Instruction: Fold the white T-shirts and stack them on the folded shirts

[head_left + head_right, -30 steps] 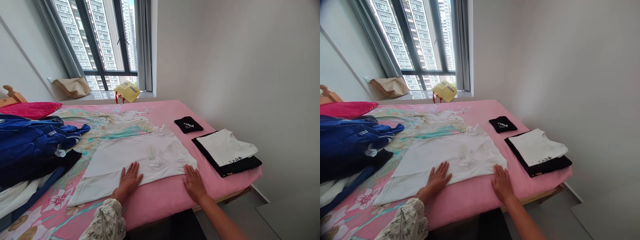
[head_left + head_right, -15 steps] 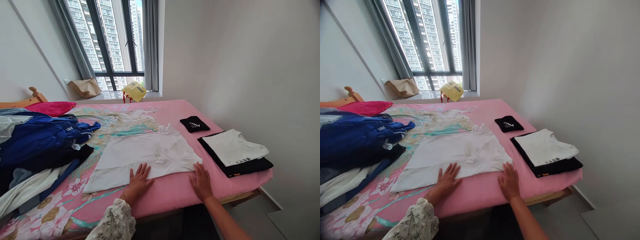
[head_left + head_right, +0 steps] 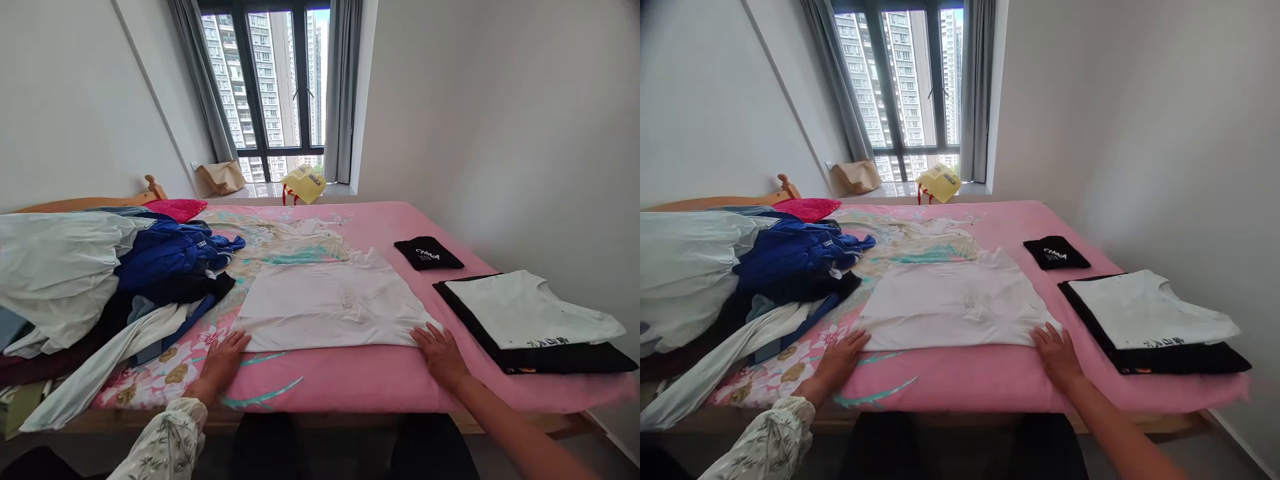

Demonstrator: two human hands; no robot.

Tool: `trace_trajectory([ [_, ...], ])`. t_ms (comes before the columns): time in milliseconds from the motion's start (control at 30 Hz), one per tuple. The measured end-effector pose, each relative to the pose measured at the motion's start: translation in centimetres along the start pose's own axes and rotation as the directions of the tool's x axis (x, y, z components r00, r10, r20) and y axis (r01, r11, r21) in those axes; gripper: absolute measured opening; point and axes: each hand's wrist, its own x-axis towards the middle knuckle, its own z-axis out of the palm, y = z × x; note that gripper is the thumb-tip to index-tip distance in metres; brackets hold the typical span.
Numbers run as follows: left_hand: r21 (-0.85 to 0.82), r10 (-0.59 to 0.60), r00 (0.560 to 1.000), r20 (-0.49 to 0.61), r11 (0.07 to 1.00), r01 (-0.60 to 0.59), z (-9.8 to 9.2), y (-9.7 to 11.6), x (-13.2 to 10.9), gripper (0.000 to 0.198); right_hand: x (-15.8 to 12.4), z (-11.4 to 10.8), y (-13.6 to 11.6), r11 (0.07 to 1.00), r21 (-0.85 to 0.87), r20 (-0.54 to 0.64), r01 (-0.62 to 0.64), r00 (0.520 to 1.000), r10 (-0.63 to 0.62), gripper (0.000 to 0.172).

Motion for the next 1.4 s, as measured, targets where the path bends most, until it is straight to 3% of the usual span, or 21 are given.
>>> trace_trajectory([
  [100, 0.0, -0.054, 0.998, 0.016, 0.999, 0.054, -0.7, 0.9, 1.2, 0.051, 1.4, -0.5, 0.3, 0.998, -0.053, 0.079, 0.033, 0.996, -0.028, 0.056],
  [233, 0.006, -0.038, 0.999, 0.015, 0.999, 0.038, -2.0, 1.2, 1.6, 0.051, 2.4, -1.5, 0.4, 0.997, -0.08, 0.094, -0.022, 0.995, 0.03, 0.045],
  [333, 0.018, 0.015, 1.0, 0.021, 1.0, -0.015, -3.4, 0.9, 0.8, 0.05, 1.5, -2.6, 0.5, 0.996, -0.083, 0.054, -0.019, 0.998, 0.024, 0.045],
  [433, 0.041, 0.082, 0.997, 0.015, 0.996, -0.082, -4.0, 0.6, -1.3, 0.049, -1.2, -3.6, 0.9, 0.997, -0.074, 0.033, 0.023, 0.999, -0.02, 0.047],
  [567, 0.1, 0.179, 0.983, 0.029, 0.978, -0.182, -2.1, -0.1, -5.8, 0.06, -6.1, -4.4, 1.5, 0.999, -0.024, 0.094, 0.039, 0.995, -0.036, 0.051],
  [700, 0.174, 0.078, 0.993, -0.094, 0.983, -0.061, 0.0, 0.3, -8.7, 0.057, -8.4, -5.5, 0.1, 0.996, 0.074, 0.061, -0.049, 0.997, 0.045, 0.055],
  [800, 0.113, 0.158, 0.975, -0.154, 0.983, -0.142, -0.7, 4.9, -7.9, 0.048, -7.6, -6.7, -3.7, 0.978, 0.206, -0.019, 0.017, 1.0, -0.014, 0.055],
  [867, -0.008, 0.297, 0.945, -0.133, 0.954, -0.301, -1.8, 10.4, -6.5, 0.049, -6.4, -7.3, -7.2, 0.949, 0.307, -0.068, 0.074, 0.996, -0.055, 0.05],
  [933, -0.125, 0.439, 0.889, -0.13, 0.882, -0.454, -2.6, 16.4, -5.1, 0.05, -5.4, -7.4, -10.7, 0.919, 0.386, -0.114, 0.085, 0.992, -0.044, 0.044],
  [967, -0.169, 0.483, 0.865, -0.137, 0.849, -0.501, -2.7, 19.0, -4.5, 0.048, -5.2, -7.3, -11.9, 0.909, 0.409, -0.125, 0.083, 0.992, -0.034, 0.041],
  [1033, -0.213, 0.479, 0.871, -0.111, 0.844, -0.492, -2.3, 22.1, -4.0, 0.043, -5.3, -6.6, -12.9, 0.905, 0.417, -0.117, 0.084, 0.992, -0.038, 0.036],
  [1100, -0.211, 0.37, 0.928, -0.047, 0.904, -0.372, -1.3, 21.9, -4.3, 0.043, -6.4, -5.8, -11.6, 0.928, 0.369, -0.087, 0.054, 0.996, -0.023, 0.035],
  [1167, -0.165, 0.198, 0.98, 0.014, 0.967, -0.193, -0.3, 18.9, -4.9, 0.051, -8.1, -5.2, -8.9, 0.957, 0.287, -0.066, -0.037, 0.996, 0.059, 0.035],
  [1233, -0.097, 0.024, 0.999, 0.04, 0.995, -0.02, 0.3, 15.3, -5.4, 0.057, -9.3, -5.4, -6.6, 0.961, 0.224, -0.065, -0.162, 0.981, 0.181, 0.031],
  [1300, -0.052, -0.102, 0.994, 0.03, 0.993, 0.104, 0.0, 13.3, -5.7, 0.055, -9.5, -6.1, -6.4, 0.946, 0.22, -0.067, -0.237, 0.964, 0.257, 0.031],
  [1333, -0.049, -0.11, 0.994, 0.016, 0.993, 0.111, -0.4, 13.4, -5.9, 0.052, -9.1, -6.6, -7.2, 0.94, 0.239, -0.069, -0.243, 0.962, 0.266, 0.032],
  [1400, -0.084, 0.014, 1.0, -0.023, 0.996, -0.016, -1.4, 15.7, -6.1, 0.049, -7.6, -7.4, -10.5, 0.94, 0.29, -0.074, -0.179, 0.975, 0.209, 0.036],
])
